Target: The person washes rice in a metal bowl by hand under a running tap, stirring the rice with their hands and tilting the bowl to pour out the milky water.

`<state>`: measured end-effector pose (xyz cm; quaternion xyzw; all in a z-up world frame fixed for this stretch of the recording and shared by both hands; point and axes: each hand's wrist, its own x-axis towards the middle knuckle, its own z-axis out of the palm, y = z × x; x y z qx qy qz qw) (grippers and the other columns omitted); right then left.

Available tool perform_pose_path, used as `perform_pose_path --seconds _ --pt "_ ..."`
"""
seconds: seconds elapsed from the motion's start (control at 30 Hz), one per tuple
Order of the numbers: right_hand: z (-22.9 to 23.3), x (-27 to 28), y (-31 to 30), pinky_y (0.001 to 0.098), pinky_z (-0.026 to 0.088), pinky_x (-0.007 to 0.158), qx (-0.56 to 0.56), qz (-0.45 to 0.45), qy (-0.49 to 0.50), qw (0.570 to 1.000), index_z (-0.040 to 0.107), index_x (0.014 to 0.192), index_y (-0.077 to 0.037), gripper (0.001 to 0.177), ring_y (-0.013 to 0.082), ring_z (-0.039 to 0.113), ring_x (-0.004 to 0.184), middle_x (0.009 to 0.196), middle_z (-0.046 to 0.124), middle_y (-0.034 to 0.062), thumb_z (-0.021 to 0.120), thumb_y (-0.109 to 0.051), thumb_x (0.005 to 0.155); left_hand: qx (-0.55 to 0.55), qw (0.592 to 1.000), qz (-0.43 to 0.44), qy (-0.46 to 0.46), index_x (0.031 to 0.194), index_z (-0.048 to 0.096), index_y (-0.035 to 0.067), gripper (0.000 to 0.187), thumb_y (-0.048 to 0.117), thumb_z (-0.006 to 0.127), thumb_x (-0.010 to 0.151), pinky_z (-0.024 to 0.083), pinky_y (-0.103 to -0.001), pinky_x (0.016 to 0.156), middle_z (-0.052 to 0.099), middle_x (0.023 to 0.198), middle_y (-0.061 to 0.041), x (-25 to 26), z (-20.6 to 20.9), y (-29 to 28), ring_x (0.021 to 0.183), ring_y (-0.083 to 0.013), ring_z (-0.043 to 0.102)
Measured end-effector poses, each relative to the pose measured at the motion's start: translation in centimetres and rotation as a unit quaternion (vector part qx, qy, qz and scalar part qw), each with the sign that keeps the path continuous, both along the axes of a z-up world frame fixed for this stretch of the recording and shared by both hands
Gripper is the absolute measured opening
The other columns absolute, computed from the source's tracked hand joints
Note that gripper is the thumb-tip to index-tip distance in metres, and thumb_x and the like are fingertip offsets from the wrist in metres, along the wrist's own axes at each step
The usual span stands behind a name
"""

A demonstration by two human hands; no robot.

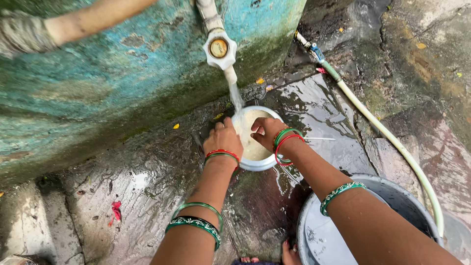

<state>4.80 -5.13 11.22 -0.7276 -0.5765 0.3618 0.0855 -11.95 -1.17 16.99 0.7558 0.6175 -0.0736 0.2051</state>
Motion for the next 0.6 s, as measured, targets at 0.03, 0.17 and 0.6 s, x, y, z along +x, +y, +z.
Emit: perform_pose_path --seconds 0.03,0.17,0.6 --pt "-0.4 0.0 -0.2 0.0426 0.056 0.093 0.007 0.006 0.003 1.0 0.073 0.112 -0.015 0.029 0.0297 0.073 0.102 0.108 0.077 0.0083 0.071 -0.033 0.089 -0.023 0.999 -0.038 0.018 0.133 0.051 0.009 0.049 0.032 0.069 0.094 0.054 -0.048 0.098 0.06 0.136 -0.016 -0.6 -0.7 -0.2 0.125 -0.0348 0.06" --pt "-1.8 0.2 -1.0 0.042 0.056 0.092 -0.013 -0.013 0.014 1.0 0.071 0.114 -0.015 0.031 0.0288 0.073 0.101 0.107 0.078 0.007 0.072 -0.031 0.087 -0.087 0.987 -0.108 0.081 0.137 0.049 0.009 0.05 0.031 0.067 0.095 0.052 -0.047 0.101 0.056 0.138 -0.016 -1.3 -1.8 -0.6 0.13 -0.0317 0.055" --pt "-1.9 -2.2 -1.1 0.0445 0.054 0.095 0.014 -0.01 0.01 1.0 0.063 0.128 -0.017 0.045 0.0349 0.07 0.107 0.117 0.074 0.0082 0.074 -0.03 0.086 -0.12 0.976 -0.155 0.091 0.133 0.054 0.012 0.048 0.036 0.069 0.094 0.052 -0.046 0.102 0.058 0.138 -0.014 -0.3 -3.0 -1.2 0.129 -0.0319 0.057"
